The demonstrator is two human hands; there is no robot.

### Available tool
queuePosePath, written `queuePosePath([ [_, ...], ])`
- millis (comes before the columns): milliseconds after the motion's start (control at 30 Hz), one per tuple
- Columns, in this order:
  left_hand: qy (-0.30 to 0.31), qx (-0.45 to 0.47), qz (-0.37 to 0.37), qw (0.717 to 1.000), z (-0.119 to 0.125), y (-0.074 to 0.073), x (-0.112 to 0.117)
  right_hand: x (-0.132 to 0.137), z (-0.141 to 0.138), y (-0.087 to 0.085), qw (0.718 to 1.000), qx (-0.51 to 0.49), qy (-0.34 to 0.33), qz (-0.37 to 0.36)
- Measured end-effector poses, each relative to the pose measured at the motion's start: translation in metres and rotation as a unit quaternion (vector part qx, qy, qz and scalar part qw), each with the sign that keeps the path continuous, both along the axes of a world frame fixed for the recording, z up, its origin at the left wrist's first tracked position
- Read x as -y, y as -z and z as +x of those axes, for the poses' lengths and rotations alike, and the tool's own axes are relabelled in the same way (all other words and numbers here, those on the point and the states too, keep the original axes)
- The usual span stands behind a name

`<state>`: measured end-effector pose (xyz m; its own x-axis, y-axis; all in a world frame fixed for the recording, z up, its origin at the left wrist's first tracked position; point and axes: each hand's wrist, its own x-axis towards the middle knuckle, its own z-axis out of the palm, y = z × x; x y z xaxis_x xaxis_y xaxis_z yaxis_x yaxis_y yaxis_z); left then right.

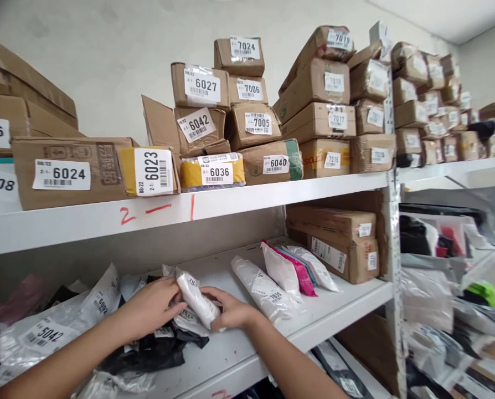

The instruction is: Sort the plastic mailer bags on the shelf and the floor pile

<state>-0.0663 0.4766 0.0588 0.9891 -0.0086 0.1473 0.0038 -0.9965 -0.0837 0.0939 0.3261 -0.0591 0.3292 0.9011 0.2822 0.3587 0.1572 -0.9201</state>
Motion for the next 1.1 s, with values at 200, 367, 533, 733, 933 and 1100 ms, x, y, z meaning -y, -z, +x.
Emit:
queuePosePath([
  [200, -0.049, -0.084, 0.077, 0.992, 0.022, 0.010, 0.010, 0.006, 0.003, 0.000, 0.990, -0.133, 0.008, 0.047],
  [367, -0.035, -0.113, 0.113, 0.987, 0.011, 0.025, 0.011, 0.007, -0.006, 0.001, 0.989, 0.135, 0.048, 0.035],
  [533, -0.036, -0.092, 0.072, 0.992, 0.003, 0.023, -0.003, 0.004, -0.015, 0.004, 0.979, 0.196, 0.035, 0.033],
  [733, -0.008, 0.021, -0.002, 1.000, 0.031, -0.017, -0.011, -0.003, -0.018, 0.001, 0.972, 0.227, 0.054, -0.040],
  [933, 0.087, -0.167, 0.056, 0.981, 0.062, 0.007, 0.001, 0.034, -0.048, -0.023, 0.918, 0.360, 0.157, -0.057],
  [1100, 0.093, -0.160, 0.070, 0.980, 0.058, 0.014, -0.003, 0.113, -0.043, -0.038, 0.825, 0.371, 0.386, -0.182],
])
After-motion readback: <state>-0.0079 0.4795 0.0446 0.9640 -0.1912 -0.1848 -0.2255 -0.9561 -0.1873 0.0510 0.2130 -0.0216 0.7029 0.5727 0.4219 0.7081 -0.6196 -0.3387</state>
